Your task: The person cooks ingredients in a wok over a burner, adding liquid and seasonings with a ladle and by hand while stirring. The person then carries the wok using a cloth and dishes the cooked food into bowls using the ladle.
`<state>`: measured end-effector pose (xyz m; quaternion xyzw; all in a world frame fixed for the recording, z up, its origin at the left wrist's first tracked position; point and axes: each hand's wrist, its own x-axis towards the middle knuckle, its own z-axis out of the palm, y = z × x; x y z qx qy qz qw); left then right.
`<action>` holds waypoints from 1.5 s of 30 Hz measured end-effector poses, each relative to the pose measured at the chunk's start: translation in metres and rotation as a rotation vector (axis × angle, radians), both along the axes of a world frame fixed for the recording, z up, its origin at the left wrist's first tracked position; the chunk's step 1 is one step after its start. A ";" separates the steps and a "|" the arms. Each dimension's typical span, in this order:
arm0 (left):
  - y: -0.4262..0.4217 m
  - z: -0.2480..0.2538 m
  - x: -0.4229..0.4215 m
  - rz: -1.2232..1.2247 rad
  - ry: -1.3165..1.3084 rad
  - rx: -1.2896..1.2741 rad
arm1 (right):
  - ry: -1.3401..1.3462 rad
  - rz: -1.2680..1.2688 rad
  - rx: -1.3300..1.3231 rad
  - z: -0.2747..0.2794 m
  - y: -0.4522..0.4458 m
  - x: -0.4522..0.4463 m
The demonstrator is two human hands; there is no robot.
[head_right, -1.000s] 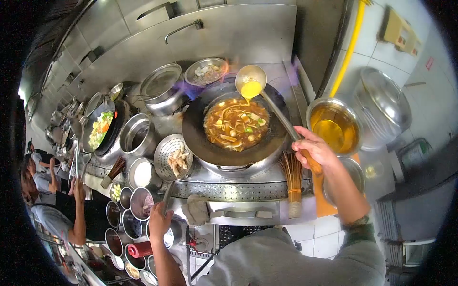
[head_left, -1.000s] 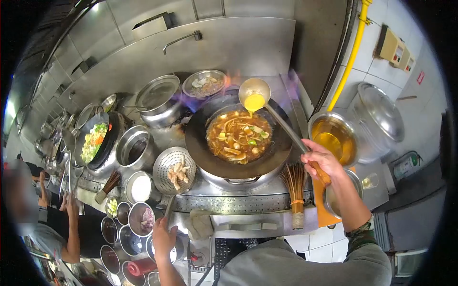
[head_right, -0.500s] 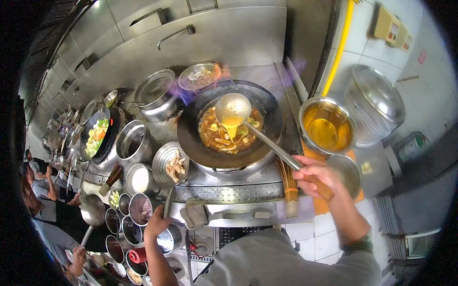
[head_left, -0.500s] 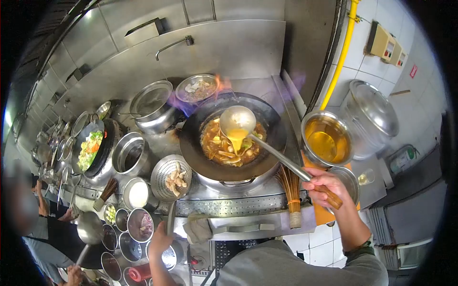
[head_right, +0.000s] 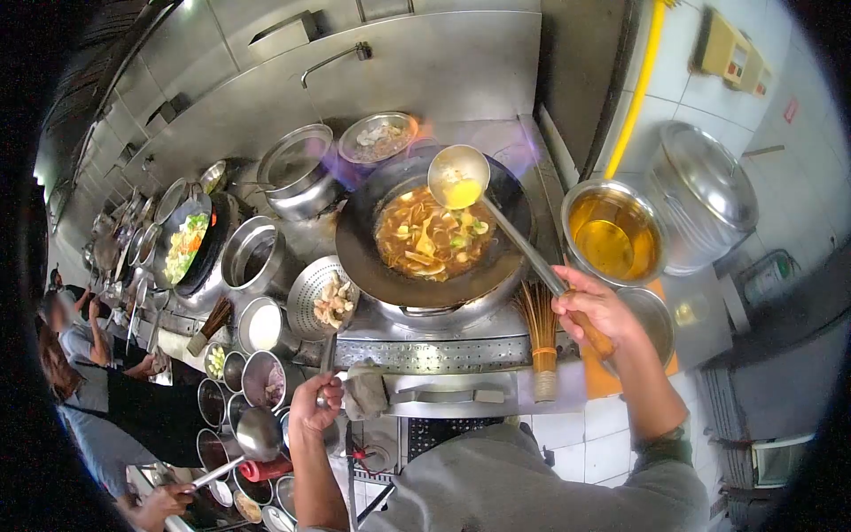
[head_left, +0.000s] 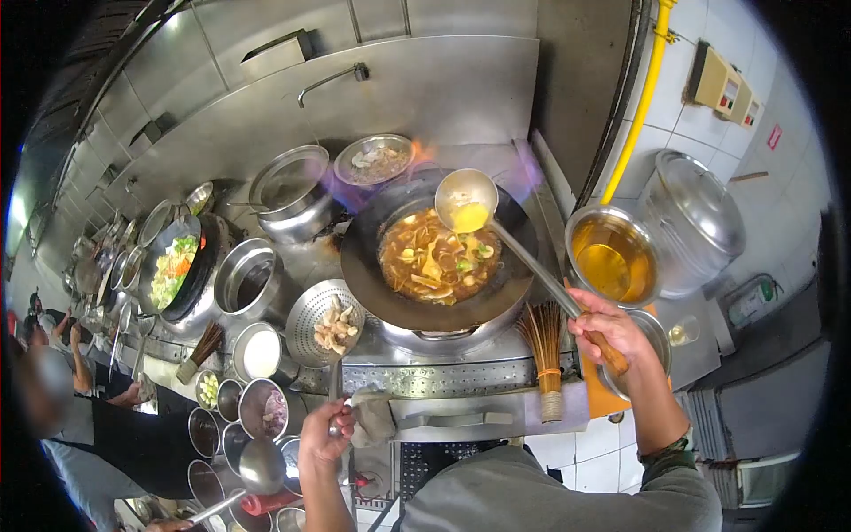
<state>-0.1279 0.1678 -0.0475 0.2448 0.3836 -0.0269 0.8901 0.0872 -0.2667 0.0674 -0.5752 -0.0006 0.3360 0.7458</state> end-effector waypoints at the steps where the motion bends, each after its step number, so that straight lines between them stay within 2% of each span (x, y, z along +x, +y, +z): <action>1: -0.007 0.006 -0.003 -0.020 0.007 0.103 | 0.060 -0.007 0.077 0.000 -0.002 -0.002; 2: -0.015 0.015 -0.006 -0.022 0.008 0.102 | 0.062 -0.008 0.076 -0.003 -0.002 -0.003; 4: -0.032 0.036 -0.014 -0.018 0.041 0.316 | 0.150 0.009 0.245 -0.016 0.002 -0.001; 8: -0.050 0.057 -0.033 0.024 0.069 0.363 | 0.155 -0.026 0.315 -0.045 0.007 0.009; 10: -0.059 0.068 -0.042 0.024 0.064 0.403 | -0.043 -0.023 0.040 -0.047 0.008 0.012; 11: -0.061 0.073 -0.047 0.014 0.049 0.444 | -0.043 -0.021 0.040 -0.045 0.004 0.013; 13: -0.062 0.074 -0.056 0.001 0.040 0.502 | -0.194 0.004 -0.178 -0.035 -0.012 0.014; 16: -0.063 0.088 -0.063 0.026 0.035 0.485 | -0.235 0.063 -0.300 -0.007 -0.032 0.006; 21: -0.072 0.108 -0.062 0.045 0.043 0.504 | -0.162 0.072 -0.296 0.016 -0.051 -0.014; 26: -0.074 0.115 -0.049 0.007 -0.022 0.569 | 0.063 0.062 -0.002 0.006 -0.024 -0.022; 30: -0.070 0.116 -0.034 -0.050 -0.015 0.605 | 0.087 0.208 0.174 -0.027 0.014 0.001; 34: -0.070 0.119 -0.020 -0.081 -0.034 0.617 | 0.012 0.254 0.127 -0.054 0.048 0.028; 37: -0.063 0.113 -0.008 -0.161 -0.072 0.651 | -0.393 0.304 -0.278 -0.062 0.053 0.037; 38: -0.062 0.112 -0.002 -0.159 -0.071 0.653 | -0.393 0.306 -0.276 -0.059 0.047 0.036; 41: -0.061 0.117 0.021 -0.227 -0.073 0.742 | -0.508 0.286 -0.746 -0.022 0.029 0.018; 42: -0.059 0.117 0.029 -0.228 -0.070 0.739 | -0.505 0.288 -0.748 -0.028 0.024 0.016; 44: -0.051 0.111 0.048 -0.310 -0.093 0.777 | -0.982 0.194 -0.928 -0.048 0.008 0.007; 45: -0.045 0.105 0.059 -0.352 -0.103 0.770 | -0.940 0.185 -0.962 -0.045 0.007 0.001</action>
